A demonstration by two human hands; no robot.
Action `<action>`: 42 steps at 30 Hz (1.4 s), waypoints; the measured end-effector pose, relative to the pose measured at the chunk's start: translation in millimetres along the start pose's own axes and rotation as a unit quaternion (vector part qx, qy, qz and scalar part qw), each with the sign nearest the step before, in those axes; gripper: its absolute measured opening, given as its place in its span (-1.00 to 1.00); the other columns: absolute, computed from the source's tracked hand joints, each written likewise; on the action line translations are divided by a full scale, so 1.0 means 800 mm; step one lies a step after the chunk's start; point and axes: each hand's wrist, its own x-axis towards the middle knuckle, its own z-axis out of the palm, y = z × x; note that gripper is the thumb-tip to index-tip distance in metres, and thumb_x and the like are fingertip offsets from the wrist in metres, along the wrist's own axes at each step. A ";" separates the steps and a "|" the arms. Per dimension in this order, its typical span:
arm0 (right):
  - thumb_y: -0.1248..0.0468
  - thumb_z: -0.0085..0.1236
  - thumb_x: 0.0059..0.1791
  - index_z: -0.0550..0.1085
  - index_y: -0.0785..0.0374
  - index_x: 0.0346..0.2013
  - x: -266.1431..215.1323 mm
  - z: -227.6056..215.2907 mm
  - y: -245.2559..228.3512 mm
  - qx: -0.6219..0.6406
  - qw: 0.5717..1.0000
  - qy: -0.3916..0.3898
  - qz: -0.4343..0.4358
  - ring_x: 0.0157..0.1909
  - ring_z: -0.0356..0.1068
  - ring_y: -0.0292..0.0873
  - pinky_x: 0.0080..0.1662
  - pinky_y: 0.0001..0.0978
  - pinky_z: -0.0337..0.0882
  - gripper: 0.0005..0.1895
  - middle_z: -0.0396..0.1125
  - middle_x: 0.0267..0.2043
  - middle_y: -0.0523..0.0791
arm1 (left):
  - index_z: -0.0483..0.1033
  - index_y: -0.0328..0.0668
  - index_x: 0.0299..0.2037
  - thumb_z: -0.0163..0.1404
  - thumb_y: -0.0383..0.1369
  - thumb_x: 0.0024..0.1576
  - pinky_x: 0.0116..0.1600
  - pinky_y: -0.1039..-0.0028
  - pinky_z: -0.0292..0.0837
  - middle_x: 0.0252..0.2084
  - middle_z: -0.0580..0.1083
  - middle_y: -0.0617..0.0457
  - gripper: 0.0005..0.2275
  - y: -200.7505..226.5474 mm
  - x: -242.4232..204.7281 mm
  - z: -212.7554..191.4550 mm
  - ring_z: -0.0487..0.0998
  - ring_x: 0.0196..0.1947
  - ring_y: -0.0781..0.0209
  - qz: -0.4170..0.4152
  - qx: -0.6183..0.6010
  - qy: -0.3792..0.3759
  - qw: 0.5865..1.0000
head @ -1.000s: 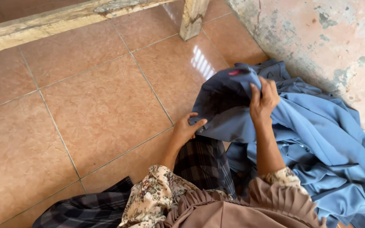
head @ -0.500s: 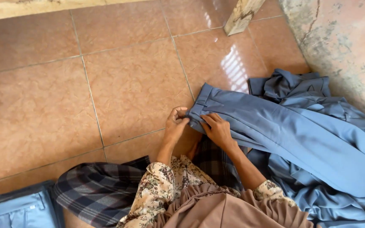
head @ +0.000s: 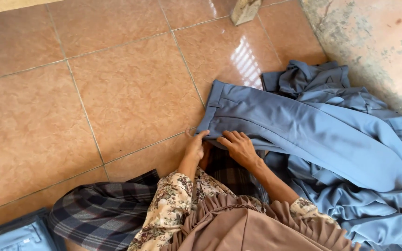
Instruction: Folding trousers into a neat rectangular shape and stacking them on the floor.
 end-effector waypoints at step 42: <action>0.47 0.03 -0.04 0.58 0.15 -0.23 0.119 0.060 -0.026 0.368 0.917 0.071 0.137 -0.29 0.52 0.12 -0.23 -0.12 0.51 -0.78 0.51 -0.33 -0.01 | 0.68 0.07 -0.09 0.30 -0.42 -0.13 -0.71 0.63 0.58 -0.35 0.48 -0.05 -0.65 0.559 -0.162 -0.140 0.46 -0.60 0.31 0.470 0.212 0.170 0.840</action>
